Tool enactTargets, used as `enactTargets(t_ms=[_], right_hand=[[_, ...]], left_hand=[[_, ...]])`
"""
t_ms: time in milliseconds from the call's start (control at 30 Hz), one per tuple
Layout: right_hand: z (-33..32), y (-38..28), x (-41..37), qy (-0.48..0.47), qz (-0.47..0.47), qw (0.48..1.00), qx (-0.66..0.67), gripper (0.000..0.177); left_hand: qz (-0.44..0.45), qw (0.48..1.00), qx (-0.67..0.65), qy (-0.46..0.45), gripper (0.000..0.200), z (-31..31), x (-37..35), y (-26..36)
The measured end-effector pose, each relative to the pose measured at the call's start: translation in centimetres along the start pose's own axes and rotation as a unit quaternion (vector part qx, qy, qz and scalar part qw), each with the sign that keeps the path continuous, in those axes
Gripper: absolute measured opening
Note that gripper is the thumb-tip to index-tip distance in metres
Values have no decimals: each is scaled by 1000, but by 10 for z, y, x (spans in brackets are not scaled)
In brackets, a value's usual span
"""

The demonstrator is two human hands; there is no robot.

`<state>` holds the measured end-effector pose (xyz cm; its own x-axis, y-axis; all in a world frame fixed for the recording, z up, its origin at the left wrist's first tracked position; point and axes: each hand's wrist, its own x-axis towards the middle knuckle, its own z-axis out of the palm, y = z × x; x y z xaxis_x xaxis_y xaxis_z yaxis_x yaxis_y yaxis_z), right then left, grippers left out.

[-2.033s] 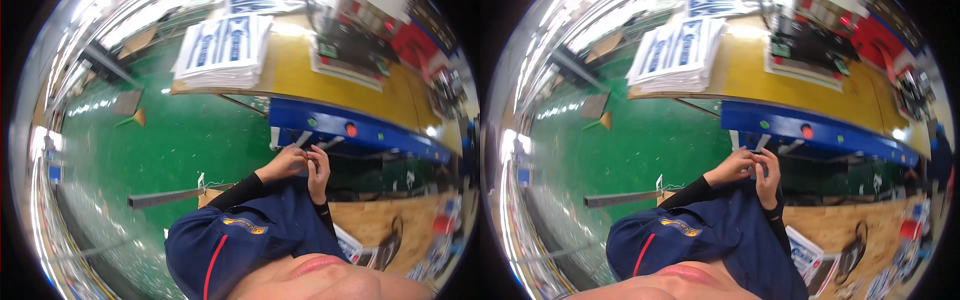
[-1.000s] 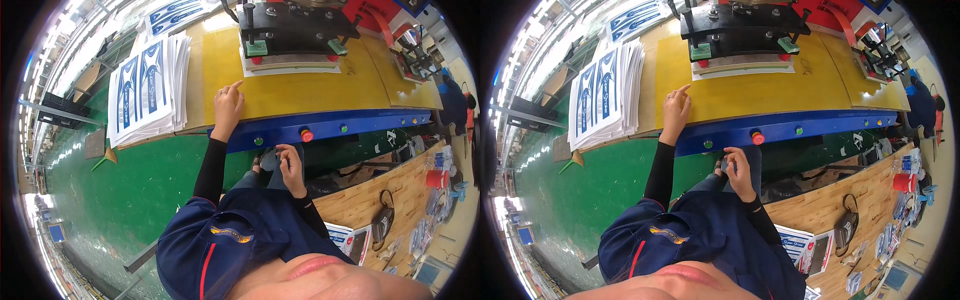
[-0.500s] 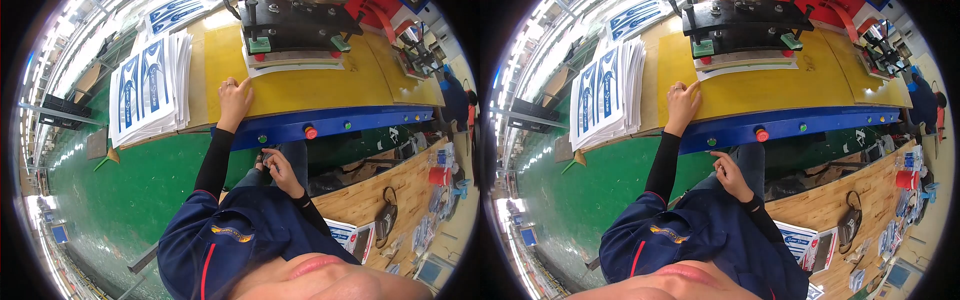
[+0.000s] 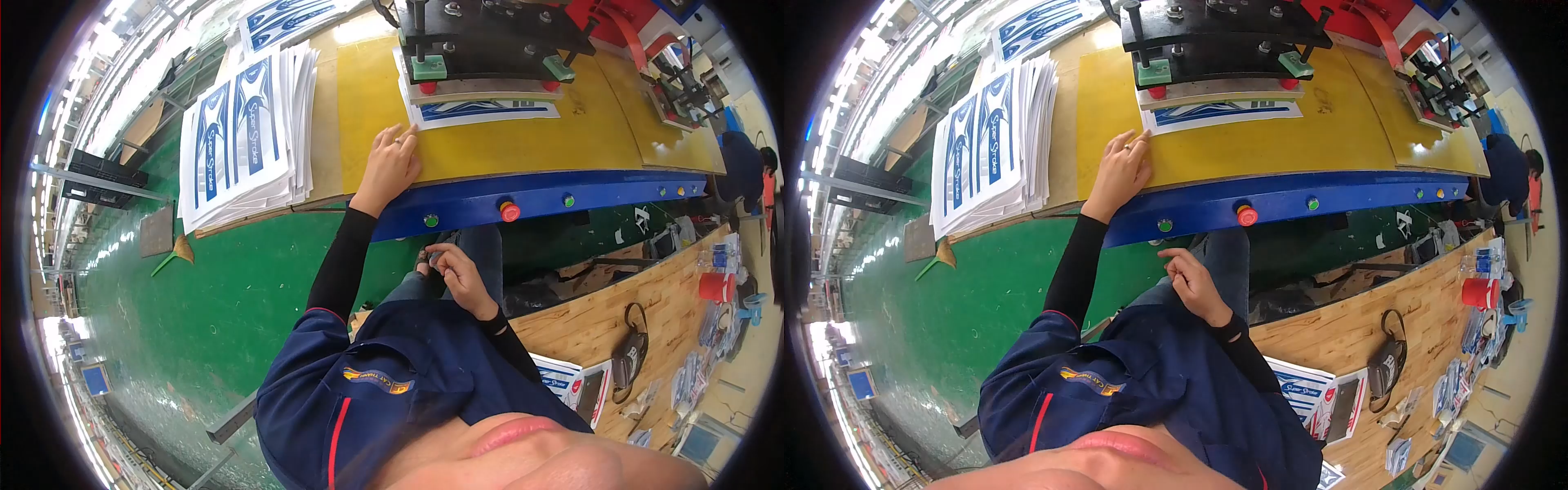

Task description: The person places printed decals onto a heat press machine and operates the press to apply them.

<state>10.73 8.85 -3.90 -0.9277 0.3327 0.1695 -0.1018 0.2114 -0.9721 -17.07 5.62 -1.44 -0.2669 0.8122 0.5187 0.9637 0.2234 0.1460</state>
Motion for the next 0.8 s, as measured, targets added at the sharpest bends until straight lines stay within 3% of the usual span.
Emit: enactTargets(t_ms=[67,200,333,367,400,433,500,600,667,733,800], right_hand=[[2,3,0,3,-4,1000,-14,5],[3,5,1,9,13,1000,-12,5],[-1,0,0,5,32,999,-10,6],[-2,0,-1,6,28,1000,-9,6],[-4,-1,-1,6,23,1000,-8,6],[-4,-1,-1,6,19,1000,-6,6],[-6,1,0,6,32,999,-2,4],[-1,-2,8,81,-3,994,-72,12],[-5,-3,20,148,-55,974,-163,23],[-19,-1,42,204,-113,934,-272,37],[-31,-6,70,181,-129,876,-427,41]], left_hand=[[-1,996,-93,-8,43,-5,-2,3],[49,996,-72,-3,33,-36,-14,41],[46,994,-62,-76,17,-52,-33,15],[22,996,-83,-27,13,-67,-32,-2],[-73,997,-19,-34,18,-78,-35,-18],[-114,987,26,113,18,-91,-32,-19],[-140,942,-3,305,18,-106,-24,-3],[-184,916,-224,277,8,-84,-49,35],[-271,903,-310,121,6,-71,-77,50],[-373,800,-465,62,24,-51,-97,63],[-385,737,-555,-4,34,-36,-110,67]])
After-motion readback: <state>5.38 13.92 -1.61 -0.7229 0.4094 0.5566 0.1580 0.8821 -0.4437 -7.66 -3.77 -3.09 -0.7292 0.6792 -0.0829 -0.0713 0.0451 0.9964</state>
